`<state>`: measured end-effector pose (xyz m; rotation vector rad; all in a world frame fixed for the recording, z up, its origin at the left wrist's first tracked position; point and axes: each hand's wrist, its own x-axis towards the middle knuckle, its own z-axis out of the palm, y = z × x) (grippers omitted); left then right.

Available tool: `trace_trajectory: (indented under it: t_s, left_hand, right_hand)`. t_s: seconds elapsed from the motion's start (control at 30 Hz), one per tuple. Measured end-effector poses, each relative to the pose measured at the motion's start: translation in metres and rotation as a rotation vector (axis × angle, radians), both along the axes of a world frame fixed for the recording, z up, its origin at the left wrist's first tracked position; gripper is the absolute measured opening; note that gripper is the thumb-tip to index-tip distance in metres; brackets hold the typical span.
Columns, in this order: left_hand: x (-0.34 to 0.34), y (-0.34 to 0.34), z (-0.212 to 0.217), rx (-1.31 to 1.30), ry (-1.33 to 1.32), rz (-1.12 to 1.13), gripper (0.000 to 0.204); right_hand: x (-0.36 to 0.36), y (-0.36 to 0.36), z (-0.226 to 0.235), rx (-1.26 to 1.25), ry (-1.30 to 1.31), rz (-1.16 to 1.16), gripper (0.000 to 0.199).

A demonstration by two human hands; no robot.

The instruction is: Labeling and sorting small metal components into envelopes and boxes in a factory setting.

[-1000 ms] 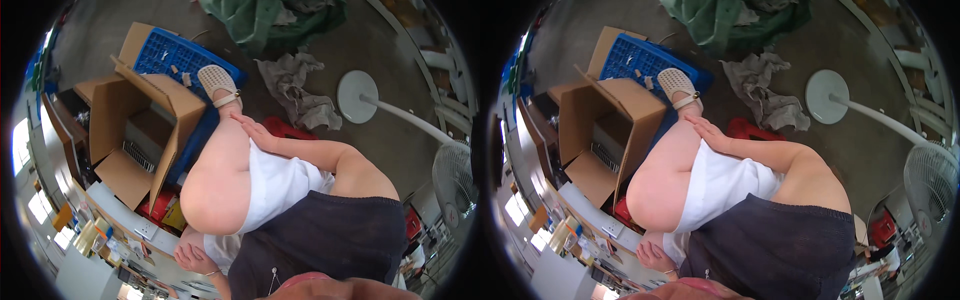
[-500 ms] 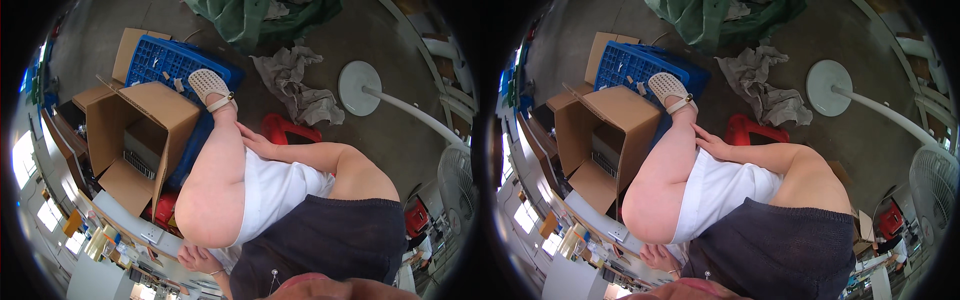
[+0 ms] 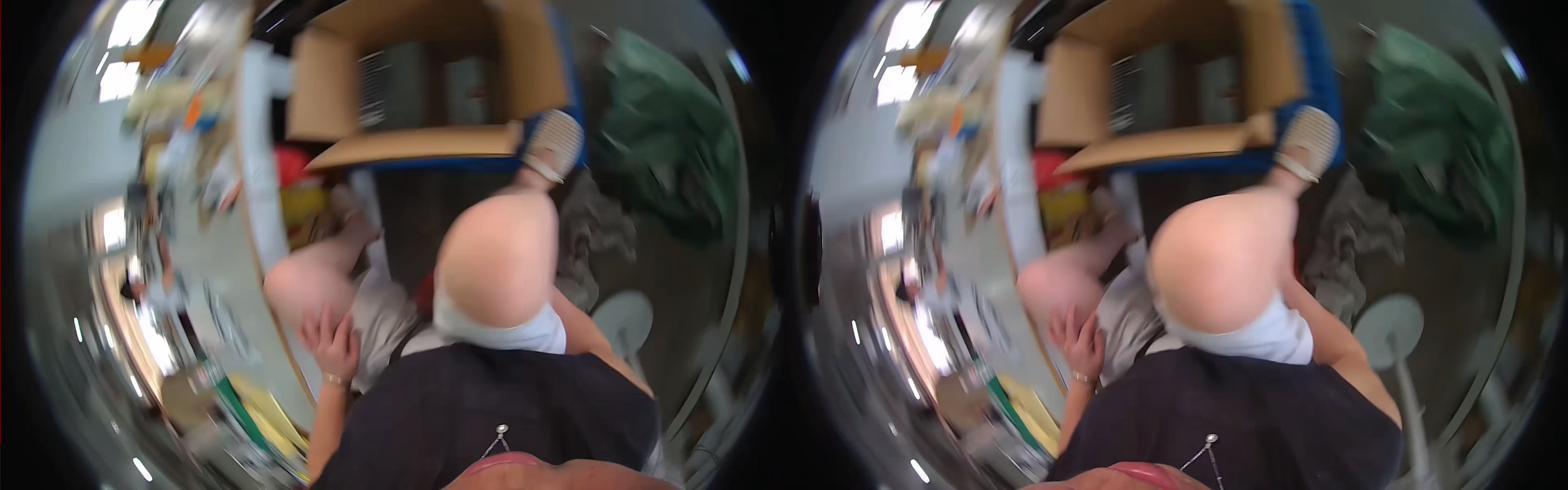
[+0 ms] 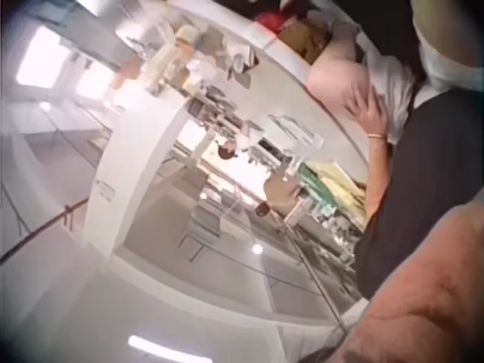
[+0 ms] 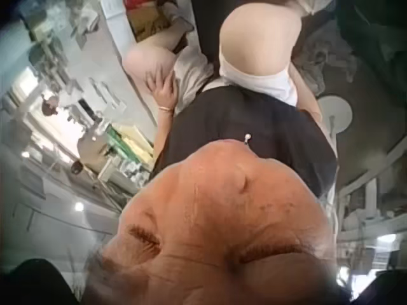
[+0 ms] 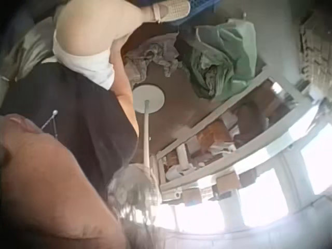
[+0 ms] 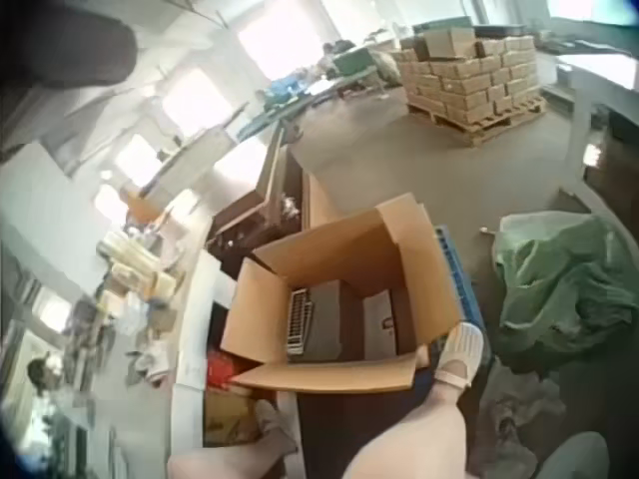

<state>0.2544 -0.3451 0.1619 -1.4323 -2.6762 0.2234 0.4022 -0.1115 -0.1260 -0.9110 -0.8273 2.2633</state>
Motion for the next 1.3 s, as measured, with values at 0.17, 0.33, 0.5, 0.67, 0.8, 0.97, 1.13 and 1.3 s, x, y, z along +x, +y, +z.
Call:
trace_trajectory:
  t_s: [0.17, 0.33, 0.5, 0.67, 0.8, 0.97, 1.13, 1.3]
  left_hand:
    - [0.038, -0.068, -0.016, 0.229, -0.158, 0.146, 0.038]
    - [0.074, -0.132, -0.05, 0.643, -0.094, 0.334, 0.049]
    - [0.083, -0.159, -0.088, 0.874, -0.149, 0.368, 0.045]
    - [0.09, -0.174, -0.104, 0.976, -0.153, 0.364, 0.041]
    - [0.111, -0.19, -0.113, 1.064, -0.133, 0.475, 0.039]
    - [0.145, -0.199, -0.122, 1.215, -0.112, 0.777, 0.035]
    - [0.171, -0.213, -0.116, 1.229, 0.088, 0.992, 0.033]
    - [0.196, -0.219, -0.107, 1.243, 0.309, 1.216, 0.027]
  right_hand:
    - [-0.009, 0.006, 0.012, 0.118, -0.102, 0.246, 0.077]
    - [-0.034, 0.021, 0.023, 0.322, -0.183, 0.371, 0.075]
    - [-0.059, 0.012, 0.042, 0.477, -0.265, 0.408, 0.073]
    - [-0.088, -0.011, 0.064, 0.59, -0.292, 0.499, 0.071]
    - [-0.107, -0.02, 0.076, 0.656, -0.295, 0.538, 0.07]
    - [-0.132, -0.026, 0.081, 0.699, -0.278, 0.601, 0.068]
    - [-0.162, -0.038, 0.083, 0.713, -0.248, 0.68, 0.066]
    - [-0.192, -0.049, 0.084, 0.732, -0.215, 0.768, 0.064]
